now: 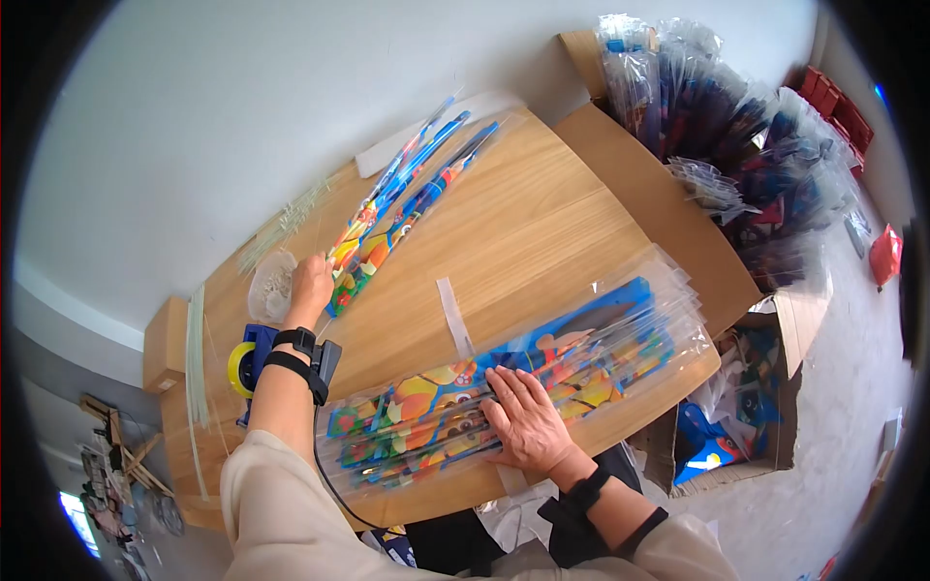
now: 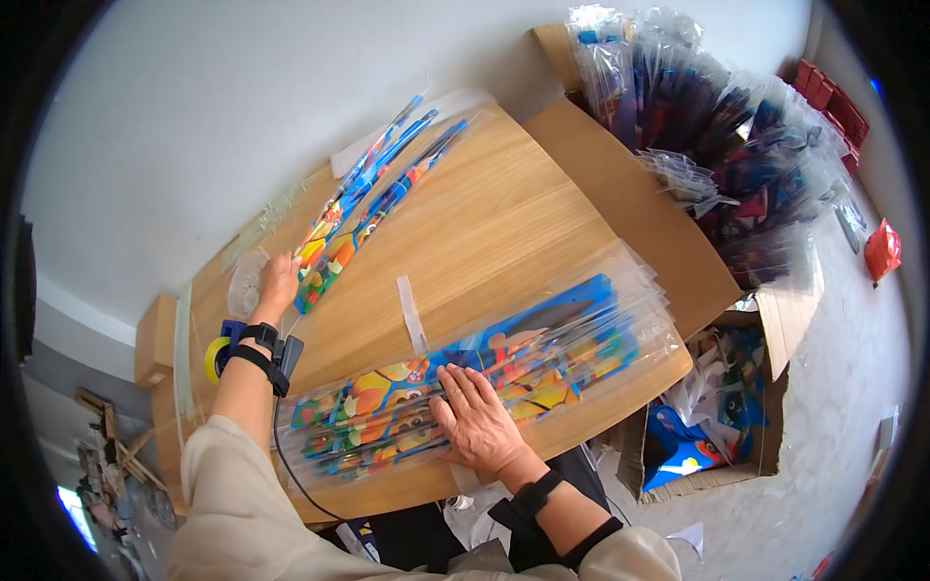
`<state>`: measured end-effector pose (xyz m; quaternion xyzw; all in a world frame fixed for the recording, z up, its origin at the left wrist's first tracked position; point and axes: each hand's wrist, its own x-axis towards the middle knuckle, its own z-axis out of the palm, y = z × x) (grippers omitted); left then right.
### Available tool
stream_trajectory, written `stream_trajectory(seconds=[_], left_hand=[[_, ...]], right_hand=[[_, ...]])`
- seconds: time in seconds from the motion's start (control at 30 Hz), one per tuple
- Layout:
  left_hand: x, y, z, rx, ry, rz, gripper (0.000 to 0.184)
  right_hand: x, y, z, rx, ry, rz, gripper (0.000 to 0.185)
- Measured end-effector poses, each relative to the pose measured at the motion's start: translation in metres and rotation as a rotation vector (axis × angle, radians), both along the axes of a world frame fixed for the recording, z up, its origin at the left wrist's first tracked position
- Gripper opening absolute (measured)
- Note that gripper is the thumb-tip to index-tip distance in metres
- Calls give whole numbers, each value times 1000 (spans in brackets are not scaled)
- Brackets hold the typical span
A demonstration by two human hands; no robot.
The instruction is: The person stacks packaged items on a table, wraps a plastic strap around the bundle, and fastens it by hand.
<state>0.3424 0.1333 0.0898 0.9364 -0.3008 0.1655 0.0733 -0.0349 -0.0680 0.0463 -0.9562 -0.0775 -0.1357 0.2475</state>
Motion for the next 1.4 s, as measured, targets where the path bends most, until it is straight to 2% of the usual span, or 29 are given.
stream_trajectory(seconds=[0.1, 0.17, 0.27, 0.3, 0.37, 0.5, 0.6, 0.67, 0.7, 0.77, 0.8, 0.87, 0.9, 0.97, 1.0, 1.07, 1.1, 1.17, 1.4], left_hand=[[-17, 2, 10, -29, 0, -32, 25], [-34, 0, 21, 63, 111, -64, 23], [-88, -8, 35, 38, 230, -177, 20], [-104, -8, 33, 43, 242, -190, 20], [-132, -5, 26, 15, 344, -399, 23], [-172, 4, 9, 193, 422, -400, 27], [-176, 6, 14, 167, 494, -357, 33], [-168, 7, 15, 350, 532, -331, 55], [-171, -1, 21, 352, 529, -337, 55], [-174, -19, 33, 277, 657, -223, 70], [-171, -25, 29, 280, 657, -228, 70], [-165, -36, 15, 126, 554, -335, 79], [-168, -42, 13, 129, 557, -337, 79], [-176, -56, 8, 228, 424, -516, 63], [-175, -60, 6, 231, 426, -518, 63], [-172, -65, 4, 108, 564, -405, 45], [-169, -64, 3, 111, 565, -403, 45], [-163, -58, 3, 78, 576, -363, 34], [-152, -36, 4, 44, 599, -476, 35]], right_hand=[[-2, 0, 1, -15, 21, 13, 79], [-2, 0, -2, -14, -2, 13, 79], [-3, -1, -1, -11, -25, 0, 80], [-2, -1, -1, -14, -36, 6, 81], [-3, -1, -1, -30, -21, -3, 82], [-5, -1, -2, -40, -23, -8, 85], [-5, -1, -3, -46, -10, 7, 86], [-6, 0, -4, -56, -19, 1, 86], [-5, 0, -5, -67, -27, 1, 86], [-5, -1, -6, -67, -36, -3, 85], [-5, -1, -5, -66, -44, 3, 85], [-6, -1, -5, -59, -47, -3, 85], [-6, -1, -5, -52, -51, -1, 84], [-6, -1, -4, -56, -57, -6, 85], [-7, -1, -4, -60, -63, -7, 85], [-7, 0, -6, -57, -68, -14, 84], [-6, 0, -6, -59, -76, -19, 84], [-6, 0, -5, -53, -77, -17, 83], [-5, 1, -8, -20, -145, -37, 82]])
